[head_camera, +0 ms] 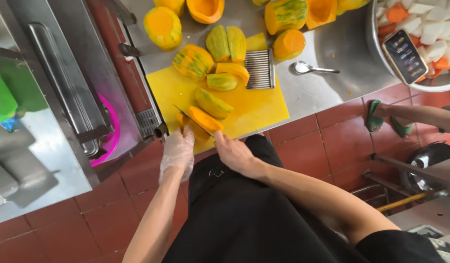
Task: The person cuts halved pumpkins into smaller chunks on a yellow cutting board, first slicing wedges with a knife and then chopping them into pieces with a crinkle cutter, placing the cut pieces into a colander basket beside the board.
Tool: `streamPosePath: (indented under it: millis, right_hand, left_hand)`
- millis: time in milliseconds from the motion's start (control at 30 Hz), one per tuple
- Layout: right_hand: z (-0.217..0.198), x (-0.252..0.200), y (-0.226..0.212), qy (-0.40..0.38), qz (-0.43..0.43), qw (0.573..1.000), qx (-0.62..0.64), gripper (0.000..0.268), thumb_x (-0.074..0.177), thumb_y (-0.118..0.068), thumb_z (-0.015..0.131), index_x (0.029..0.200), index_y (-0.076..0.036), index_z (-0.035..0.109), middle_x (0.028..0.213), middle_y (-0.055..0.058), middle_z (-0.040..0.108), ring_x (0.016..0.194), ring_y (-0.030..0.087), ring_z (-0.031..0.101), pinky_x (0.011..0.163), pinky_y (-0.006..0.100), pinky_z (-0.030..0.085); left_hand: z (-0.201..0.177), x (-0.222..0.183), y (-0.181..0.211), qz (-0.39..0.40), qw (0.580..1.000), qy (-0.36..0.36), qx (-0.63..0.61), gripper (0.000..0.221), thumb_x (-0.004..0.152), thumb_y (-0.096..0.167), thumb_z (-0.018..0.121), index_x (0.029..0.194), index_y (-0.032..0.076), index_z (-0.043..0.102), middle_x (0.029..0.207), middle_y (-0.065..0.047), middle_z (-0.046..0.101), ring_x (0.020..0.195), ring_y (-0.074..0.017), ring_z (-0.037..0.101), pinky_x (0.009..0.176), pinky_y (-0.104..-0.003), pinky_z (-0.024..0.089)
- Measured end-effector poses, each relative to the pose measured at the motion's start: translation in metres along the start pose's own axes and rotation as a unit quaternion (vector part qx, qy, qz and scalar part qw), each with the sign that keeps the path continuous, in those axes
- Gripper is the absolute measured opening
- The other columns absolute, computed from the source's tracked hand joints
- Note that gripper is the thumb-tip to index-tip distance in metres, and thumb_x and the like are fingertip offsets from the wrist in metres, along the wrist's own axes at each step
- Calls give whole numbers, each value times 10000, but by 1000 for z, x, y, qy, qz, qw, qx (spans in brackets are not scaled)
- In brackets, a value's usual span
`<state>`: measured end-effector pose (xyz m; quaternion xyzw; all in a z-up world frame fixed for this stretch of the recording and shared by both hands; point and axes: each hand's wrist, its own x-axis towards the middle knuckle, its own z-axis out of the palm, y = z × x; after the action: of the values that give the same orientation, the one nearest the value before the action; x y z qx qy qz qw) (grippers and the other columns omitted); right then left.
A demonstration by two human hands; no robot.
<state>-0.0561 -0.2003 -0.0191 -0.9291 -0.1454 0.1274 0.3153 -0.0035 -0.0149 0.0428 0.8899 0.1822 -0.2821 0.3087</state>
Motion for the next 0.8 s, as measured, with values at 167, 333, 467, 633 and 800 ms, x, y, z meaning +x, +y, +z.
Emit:
streamPosePath:
  millis: [167,333,467,633,800]
  right_hand:
    - [-60,-12,4,-11,98,993,62,218,1027,-216,591,1013,-33,473,742,252,662,662,465,670,559,567,508]
    - [-105,-25,30,67,207,973,80,250,1015,-226,600,1068,-16,475,822,343,667,801,551,642,632,612,494]
    - [-134,-20,51,43,210,974,68,263,1002,-212,595,1077,-1,457,837,349,668,805,551,646,633,611,498]
    - [-156,-16,77,30,192,979,67,249,997,-182,584,1078,5,442,853,328,676,823,543,648,642,602,484]
    - [-165,-1,96,-11,151,985,80,234,996,-175,590,1048,2,446,815,300,686,783,524,652,640,587,480]
  left_hand:
    - [27,-22,4,155,973,146,-89,962,863,564,677,1526,-12,286,1333,-320,552,1257,-463,536,1066,-486,444]
    - [52,-2,26,216,947,161,176,987,771,615,757,1537,119,383,1565,-351,234,1454,-520,223,1165,-630,247]
    - [71,62,3,204,940,205,181,923,852,599,712,1570,139,358,1624,-306,211,1504,-492,190,1203,-642,196]
    - [20,88,17,238,925,137,262,893,928,499,629,1626,118,223,1663,-282,129,1535,-496,112,1224,-614,132]
    - [-11,60,60,241,915,80,313,854,909,382,630,1626,182,213,1665,-267,112,1534,-467,93,1222,-605,111]
